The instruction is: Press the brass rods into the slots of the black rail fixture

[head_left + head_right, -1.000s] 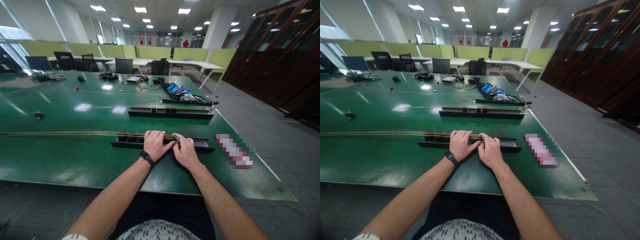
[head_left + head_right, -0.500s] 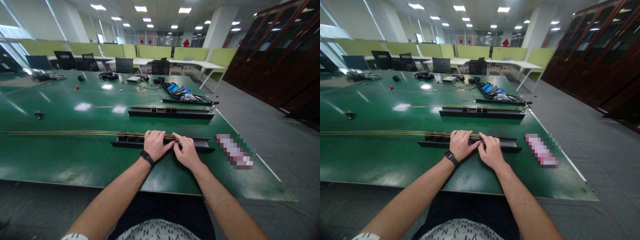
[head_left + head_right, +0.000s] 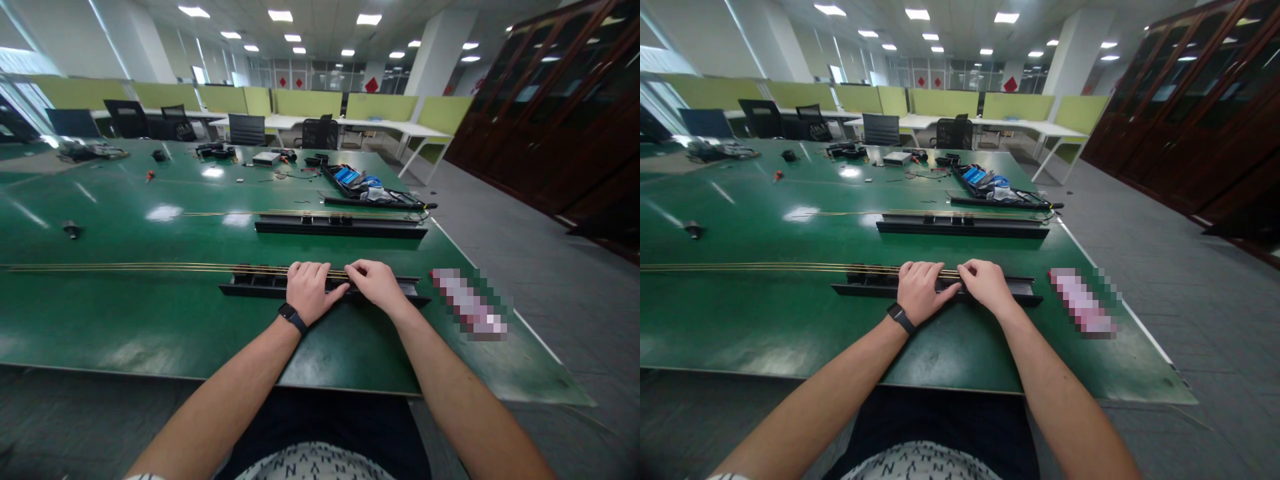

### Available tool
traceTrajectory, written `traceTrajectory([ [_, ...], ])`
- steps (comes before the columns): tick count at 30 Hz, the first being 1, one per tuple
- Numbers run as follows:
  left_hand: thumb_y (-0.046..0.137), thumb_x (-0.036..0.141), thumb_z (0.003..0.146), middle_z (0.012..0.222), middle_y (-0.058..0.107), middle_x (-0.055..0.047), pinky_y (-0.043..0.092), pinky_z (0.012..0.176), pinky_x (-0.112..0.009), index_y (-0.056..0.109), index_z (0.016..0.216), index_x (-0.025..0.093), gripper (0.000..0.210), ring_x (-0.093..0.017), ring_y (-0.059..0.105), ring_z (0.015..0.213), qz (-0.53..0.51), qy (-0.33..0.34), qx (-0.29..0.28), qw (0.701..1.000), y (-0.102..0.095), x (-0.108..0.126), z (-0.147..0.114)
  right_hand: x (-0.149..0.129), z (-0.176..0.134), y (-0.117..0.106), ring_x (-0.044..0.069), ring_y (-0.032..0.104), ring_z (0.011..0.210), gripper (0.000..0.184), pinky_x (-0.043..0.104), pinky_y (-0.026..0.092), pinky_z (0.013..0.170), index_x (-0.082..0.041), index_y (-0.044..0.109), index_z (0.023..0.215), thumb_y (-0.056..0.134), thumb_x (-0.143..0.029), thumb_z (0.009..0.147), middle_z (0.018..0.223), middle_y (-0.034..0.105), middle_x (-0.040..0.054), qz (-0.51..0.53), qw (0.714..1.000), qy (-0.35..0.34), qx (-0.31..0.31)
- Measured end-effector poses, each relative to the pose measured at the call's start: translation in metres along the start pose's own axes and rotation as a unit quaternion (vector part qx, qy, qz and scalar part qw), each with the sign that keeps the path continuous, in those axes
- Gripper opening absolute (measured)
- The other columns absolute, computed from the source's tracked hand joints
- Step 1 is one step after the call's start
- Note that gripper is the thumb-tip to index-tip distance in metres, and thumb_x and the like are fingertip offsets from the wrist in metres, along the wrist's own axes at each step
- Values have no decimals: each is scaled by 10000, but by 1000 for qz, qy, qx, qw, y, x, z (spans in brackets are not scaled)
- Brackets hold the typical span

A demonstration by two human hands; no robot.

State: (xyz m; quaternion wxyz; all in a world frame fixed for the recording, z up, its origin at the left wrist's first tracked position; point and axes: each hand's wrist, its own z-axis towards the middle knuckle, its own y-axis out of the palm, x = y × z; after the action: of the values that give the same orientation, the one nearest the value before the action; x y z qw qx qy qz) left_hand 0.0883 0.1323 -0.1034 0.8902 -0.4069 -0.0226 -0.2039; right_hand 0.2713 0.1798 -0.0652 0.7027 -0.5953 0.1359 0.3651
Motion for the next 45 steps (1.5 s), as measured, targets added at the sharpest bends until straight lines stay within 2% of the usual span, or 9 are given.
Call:
traceTrajectory([
  [9, 564, 648, 947, 1098, 759, -123, 365, 1033, -495, 692, 1177, 206, 514, -297, 668, 1065, 1, -2, -6, 1000, 0, 0, 1, 4, 15, -2, 144, 574, 618, 370, 267, 374, 595, -223, 716, 683, 585, -497, 894, 635, 680, -10, 19, 997, 8, -72],
  [22, 599, 622, 942, 1092, 759, -104, 373, 1017, -480, 691, 1146, 210, 469, -282, 673, 1058, 4, -1, -6, 1000, -1, 1, 3, 9, 9, -1, 158, 601, 684, 362, 276, 395, 654, -223, 698, 728, 564, -507, 908, 704, 701, -4, 47, 997, 22, -65],
  [34, 615, 620, 936, 1076, 766, -99, 367, 1019, -478, 702, 1128, 201, 468, -277, 675, 1047, -2, 2, 3, 1000, -1, 1, 2, 30, -6, -20, 190, 631, 717, 346, 301, 416, 688, -233, 705, 764, 545, -494, 924, 754, 730, 20, -19, 999, 38, 10],
  [37, 620, 614, 935, 1067, 766, -98, 371, 1011, -478, 702, 1120, 200, 461, -276, 676, 1039, 0, 5, 6, 1000, -1, 1, 1, 29, -12, -13, 208, 650, 801, 296, 320, 450, 758, -230, 712, 840, 550, -459, 933, 838, 746, 40, -24, 997, 9, 76],
  [39, 622, 611, 935, 1066, 765, -97, 371, 1012, -480, 702, 1118, 200, 457, -278, 676, 1043, 1, 7, 6, 1000, -1, 1, 1, 25, -17, -6, 214, 656, 868, 272, 335, 468, 831, -222, 714, 958, 548, -438, 951, 923, 750, 58, -21, 991, -24, 131],
  [41, 624, 607, 934, 1072, 764, -98, 372, 1015, -481, 701, 1120, 201, 453, -279, 676, 1049, 1, 6, 6, 1000, -1, 1, 1, 21, -24, 1, 219, 647, 864, 306, 350, 469, 851, -210, 700, 1077, 544, -451, 970, 909, 741, 62, -27, 985, -33, 169],
  [45, 636, 612, 922, 1083, 764, -105, 380, 1010, -484, 706, 1121, 207, 457, -285, 678, 1049, -2, 1, 6, 1000, 1, 1, 1, 15, -32, 12, 232, 650, 894, 315, 369, 439, 863, -220, 694, 1153, 524, -437, 1000, 894, 744, 47, -76, 984, -46, 157],
])
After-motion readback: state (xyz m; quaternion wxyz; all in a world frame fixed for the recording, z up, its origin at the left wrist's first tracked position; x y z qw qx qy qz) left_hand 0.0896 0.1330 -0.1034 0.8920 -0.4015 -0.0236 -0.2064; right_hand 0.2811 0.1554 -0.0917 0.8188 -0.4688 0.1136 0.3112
